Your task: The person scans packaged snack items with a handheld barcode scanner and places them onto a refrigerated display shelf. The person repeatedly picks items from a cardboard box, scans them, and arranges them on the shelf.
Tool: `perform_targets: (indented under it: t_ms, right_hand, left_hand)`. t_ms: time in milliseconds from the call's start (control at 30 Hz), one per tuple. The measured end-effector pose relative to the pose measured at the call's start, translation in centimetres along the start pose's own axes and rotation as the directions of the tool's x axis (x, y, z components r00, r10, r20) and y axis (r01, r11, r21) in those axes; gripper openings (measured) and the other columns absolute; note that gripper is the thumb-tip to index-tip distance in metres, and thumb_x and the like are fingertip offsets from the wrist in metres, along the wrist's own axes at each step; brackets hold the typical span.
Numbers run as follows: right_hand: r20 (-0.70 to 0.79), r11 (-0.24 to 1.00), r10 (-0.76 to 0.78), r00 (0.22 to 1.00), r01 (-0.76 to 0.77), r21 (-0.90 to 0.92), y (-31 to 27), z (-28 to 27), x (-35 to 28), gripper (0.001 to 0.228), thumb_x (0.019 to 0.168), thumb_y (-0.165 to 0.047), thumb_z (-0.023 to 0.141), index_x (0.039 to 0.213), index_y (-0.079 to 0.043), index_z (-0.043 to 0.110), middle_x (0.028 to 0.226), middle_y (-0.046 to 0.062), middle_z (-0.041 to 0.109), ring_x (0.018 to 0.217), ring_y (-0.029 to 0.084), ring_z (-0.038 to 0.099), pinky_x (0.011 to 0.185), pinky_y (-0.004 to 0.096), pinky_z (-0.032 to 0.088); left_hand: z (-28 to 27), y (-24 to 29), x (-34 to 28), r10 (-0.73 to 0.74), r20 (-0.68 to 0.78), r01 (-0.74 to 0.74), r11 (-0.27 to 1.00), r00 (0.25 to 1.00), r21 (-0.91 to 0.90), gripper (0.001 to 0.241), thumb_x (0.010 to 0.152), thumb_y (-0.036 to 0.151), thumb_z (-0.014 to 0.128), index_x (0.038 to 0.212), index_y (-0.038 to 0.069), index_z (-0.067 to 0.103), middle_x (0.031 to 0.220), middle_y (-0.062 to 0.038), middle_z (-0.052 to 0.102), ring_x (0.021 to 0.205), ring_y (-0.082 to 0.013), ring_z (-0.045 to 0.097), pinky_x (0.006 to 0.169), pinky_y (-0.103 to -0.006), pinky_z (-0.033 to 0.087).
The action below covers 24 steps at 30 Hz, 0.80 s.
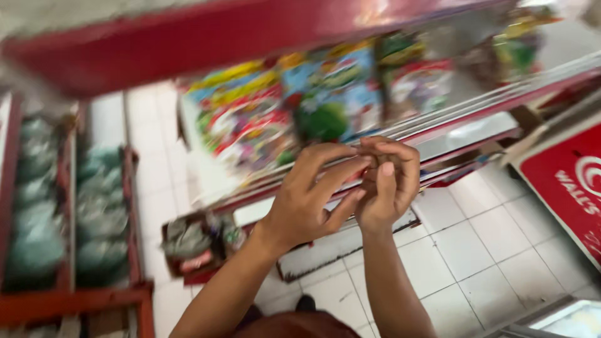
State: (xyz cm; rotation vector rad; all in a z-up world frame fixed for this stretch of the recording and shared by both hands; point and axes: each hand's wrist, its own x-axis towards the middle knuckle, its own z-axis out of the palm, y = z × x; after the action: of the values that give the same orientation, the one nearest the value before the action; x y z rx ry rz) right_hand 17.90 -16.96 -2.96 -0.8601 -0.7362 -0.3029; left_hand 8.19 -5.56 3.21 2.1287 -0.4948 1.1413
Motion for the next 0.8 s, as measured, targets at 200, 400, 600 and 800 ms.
perform_targets:
  t_ms: [200,400,600,800]
  right_hand:
    - [0.226,0.964,0.08,0.971,-0.133,0.23,0.6,9.8,-9.3,0.035,0.111,-0.03,0.059,0.128,0.0,0.052,0.118,0.021,0.063,0.109,0.028,0.067,0.103,0.042,0.055]
    - [0.571,0.964,0.246,0.783,-0.259,-0.061,3.7,19.1,-17.7,0.028,0.107,-0.018,0.059,0.127,0.001,0.053,0.129,0.021,0.061,0.116,0.027,0.063,0.105,0.038,0.052]
    - [0.573,0.801,0.583,0.577,-0.526,-0.285,13.0,23.9,-28.0,0.026,0.105,-0.014,0.057,0.126,0.001,0.057,0.13,0.017,0.063,0.115,0.02,0.064,0.097,0.031,0.054]
    - [0.137,0.355,0.934,0.331,-0.806,-0.474,27.9,19.1,-38.4,0.025,0.108,-0.023,0.054,0.125,-0.005,0.059,0.112,0.007,0.07,0.094,0.013,0.068,0.081,0.028,0.057]
  left_hand:
    - [-9.5,-0.6,-10.1,-0.006,-0.209,0.012,1.0,0.978,0.027,0.022,0.089,0.006,0.074,0.111,0.004,0.07,0.113,-0.013,0.067,0.106,-0.0311,0.067,0.095,-0.0411,0.057]
    - [-17.7,-3.5,-21.2,-0.225,-0.452,0.301,0.948,0.863,0.103,0.009,0.092,-0.001,0.069,0.101,0.002,0.069,0.1,-0.012,0.069,0.091,-0.0293,0.065,0.08,-0.0375,0.054]
    - [-22.7,-10.2,-32.9,-0.474,-0.546,0.598,0.799,0.691,0.062,0.005,0.096,0.001,0.066,0.101,0.003,0.067,0.098,-0.012,0.069,0.09,-0.0269,0.068,0.081,-0.036,0.055]
    - [-23.7,-19.4,-46.2,-0.888,-0.369,0.897,0.374,0.273,-0.237,0.015,0.101,0.014,0.062,0.104,0.004,0.072,0.1,-0.009,0.074,0.086,-0.0216,0.072,0.076,-0.033,0.057]
